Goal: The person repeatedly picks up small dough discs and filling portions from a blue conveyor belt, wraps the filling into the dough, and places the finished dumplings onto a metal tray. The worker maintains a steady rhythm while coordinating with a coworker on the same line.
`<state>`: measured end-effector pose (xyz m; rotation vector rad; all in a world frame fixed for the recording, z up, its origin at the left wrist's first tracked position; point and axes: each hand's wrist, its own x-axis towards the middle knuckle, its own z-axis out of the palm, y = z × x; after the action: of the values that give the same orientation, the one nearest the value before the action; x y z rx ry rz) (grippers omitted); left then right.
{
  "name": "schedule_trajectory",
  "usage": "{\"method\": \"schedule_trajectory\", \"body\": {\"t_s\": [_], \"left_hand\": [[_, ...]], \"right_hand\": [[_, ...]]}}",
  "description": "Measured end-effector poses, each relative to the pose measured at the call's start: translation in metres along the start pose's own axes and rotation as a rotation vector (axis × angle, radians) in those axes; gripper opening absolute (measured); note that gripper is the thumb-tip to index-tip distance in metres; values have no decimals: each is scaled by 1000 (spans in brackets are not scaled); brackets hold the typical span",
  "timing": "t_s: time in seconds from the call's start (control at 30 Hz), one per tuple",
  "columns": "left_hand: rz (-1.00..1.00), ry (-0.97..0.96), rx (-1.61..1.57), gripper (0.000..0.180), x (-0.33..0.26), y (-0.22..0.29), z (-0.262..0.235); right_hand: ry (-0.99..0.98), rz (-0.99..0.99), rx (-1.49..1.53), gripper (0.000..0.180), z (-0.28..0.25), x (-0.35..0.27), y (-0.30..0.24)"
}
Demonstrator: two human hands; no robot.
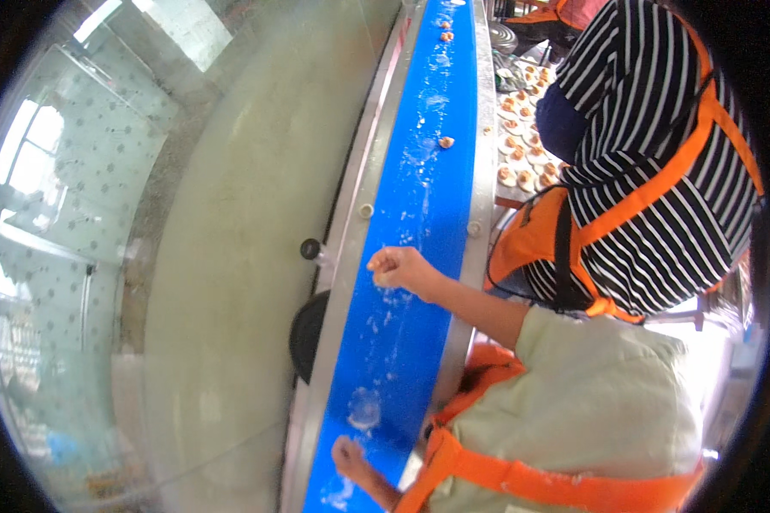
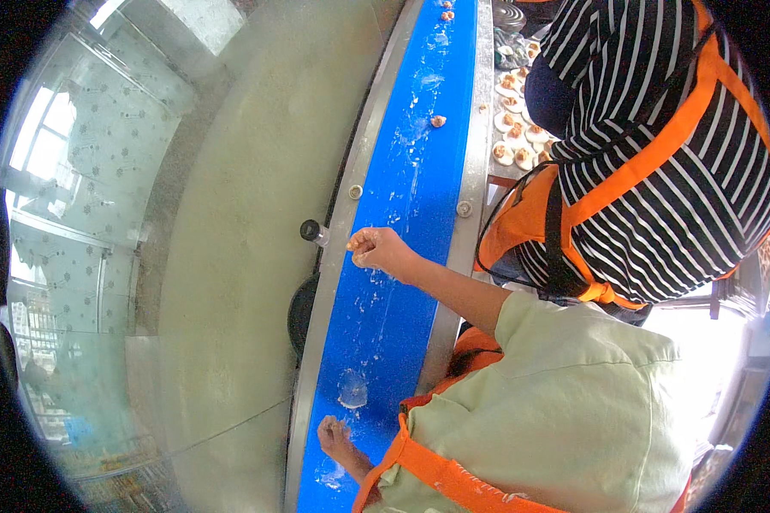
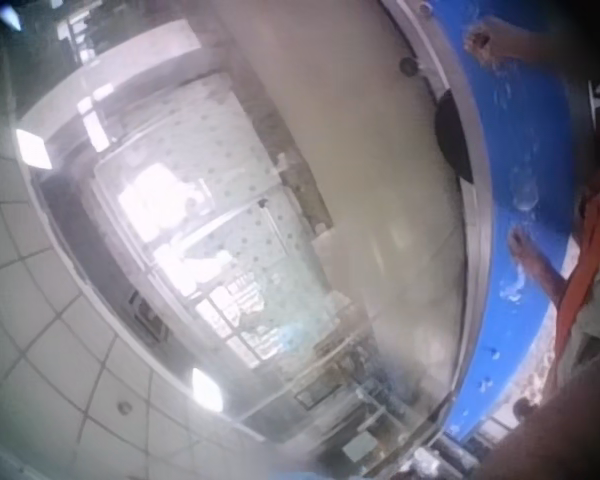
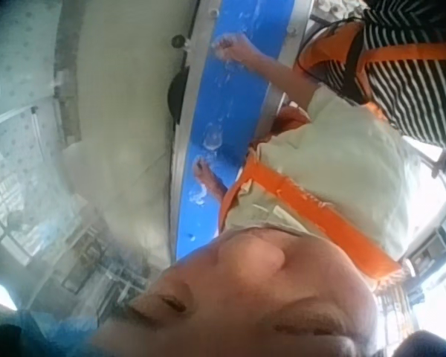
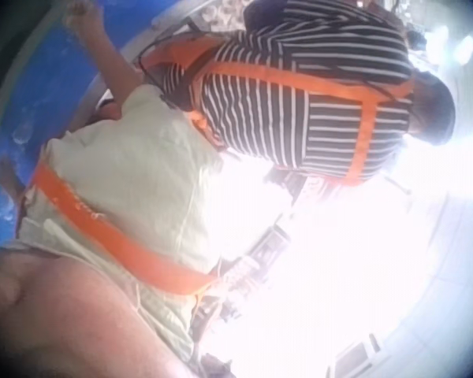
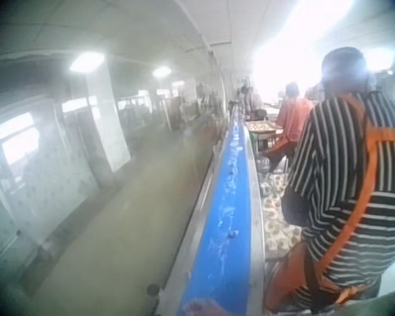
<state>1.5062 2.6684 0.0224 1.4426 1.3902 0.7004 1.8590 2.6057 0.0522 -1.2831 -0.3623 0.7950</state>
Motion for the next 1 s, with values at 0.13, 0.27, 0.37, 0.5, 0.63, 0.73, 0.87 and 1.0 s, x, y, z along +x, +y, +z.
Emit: {"method": "schedule_trajectory", "body": {"t_s": [0.13, 0.27, 0.37, 0.5, 0.63, 0.73, 0.87, 1.0], "left_hand": [[-27, -6, 20, 23, -3, 3, -2], [8, 8, 66, 22, -9, 4, -4], [5, 23, -5, 22, -12, 1, -4], [14, 37, -21, 21, -14, -1, -3], [0, 50, -21, 20, -19, 3, -4], [-28, 81, -23, 21, -21, 2, -3], [-29, 46, -44, 22, -22, 2, -4], [-13, 48, -55, 23, -23, -5, -6]], "right_hand": [[32, -27, -32, 20, -6, 6, 1], [60, -52, -105, 18, -11, 8, -9], [107, -33, -78, 13, -10, 11, -18], [157, 4, 35, 8, -13, 17, -29], [226, -52, 62, 9, -27, 22, -34], [368, -193, -306, 12, -48, 30, -25], [574, -374, -987, 21, -87, 30, -6], [569, -240, -1231, 26, -91, 16, 7]]}}
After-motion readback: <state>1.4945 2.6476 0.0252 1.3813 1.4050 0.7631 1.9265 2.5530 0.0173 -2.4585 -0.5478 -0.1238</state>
